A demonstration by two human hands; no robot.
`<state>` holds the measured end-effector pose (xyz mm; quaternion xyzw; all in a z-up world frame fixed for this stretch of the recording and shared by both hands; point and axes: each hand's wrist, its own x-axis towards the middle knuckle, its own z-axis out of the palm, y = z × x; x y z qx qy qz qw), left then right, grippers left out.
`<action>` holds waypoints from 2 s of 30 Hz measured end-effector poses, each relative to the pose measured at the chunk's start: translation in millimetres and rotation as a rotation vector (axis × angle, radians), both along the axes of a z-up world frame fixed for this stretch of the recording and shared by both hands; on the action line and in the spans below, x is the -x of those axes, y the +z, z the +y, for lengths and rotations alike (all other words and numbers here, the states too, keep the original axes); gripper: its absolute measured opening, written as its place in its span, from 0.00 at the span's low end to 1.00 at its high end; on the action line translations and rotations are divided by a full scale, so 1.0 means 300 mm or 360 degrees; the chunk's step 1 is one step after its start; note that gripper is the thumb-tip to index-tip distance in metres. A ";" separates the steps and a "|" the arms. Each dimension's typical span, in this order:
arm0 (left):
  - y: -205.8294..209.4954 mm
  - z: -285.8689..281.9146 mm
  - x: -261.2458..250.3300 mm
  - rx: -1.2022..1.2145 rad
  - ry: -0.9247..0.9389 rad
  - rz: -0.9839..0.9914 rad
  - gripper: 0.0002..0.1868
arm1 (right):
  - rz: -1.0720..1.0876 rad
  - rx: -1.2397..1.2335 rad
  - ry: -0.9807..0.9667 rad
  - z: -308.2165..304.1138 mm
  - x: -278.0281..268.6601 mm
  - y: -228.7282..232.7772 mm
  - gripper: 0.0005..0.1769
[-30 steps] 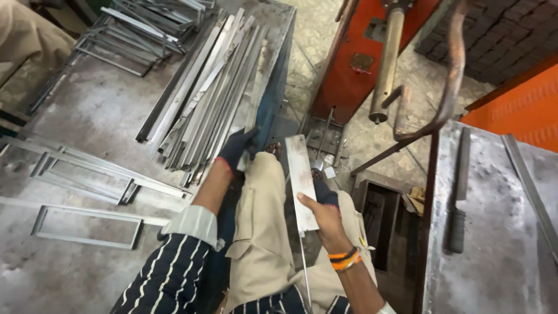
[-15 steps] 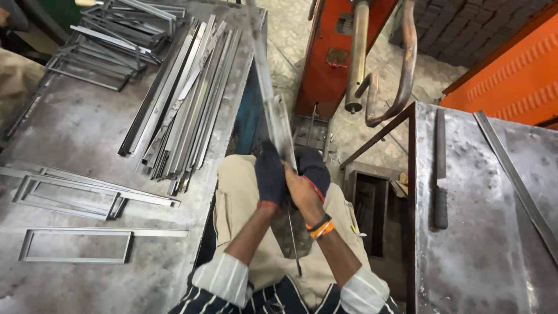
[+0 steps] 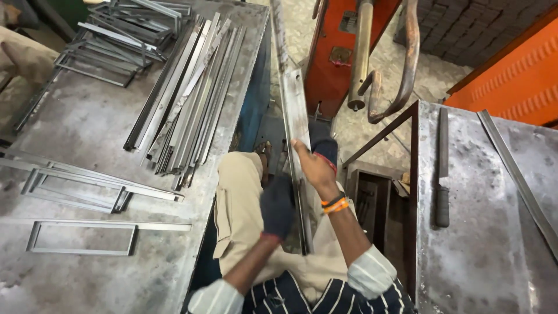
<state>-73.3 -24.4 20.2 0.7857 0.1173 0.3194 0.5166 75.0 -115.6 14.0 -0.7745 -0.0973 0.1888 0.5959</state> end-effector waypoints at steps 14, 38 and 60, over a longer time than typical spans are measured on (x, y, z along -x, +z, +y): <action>-0.036 0.533 -0.254 0.1519 0.0311 0.0206 0.32 | 0.0127 -0.0372 0.0396 0.161 0.381 0.323 0.27; -0.295 1.481 0.695 -0.1777 0.0918 0.1518 0.06 | 0.1042 -0.0618 0.0417 0.274 0.487 0.138 0.36; 0.168 1.421 0.382 0.0503 -0.0093 0.1091 0.22 | 0.0795 -0.0760 0.0272 0.234 0.545 0.295 0.31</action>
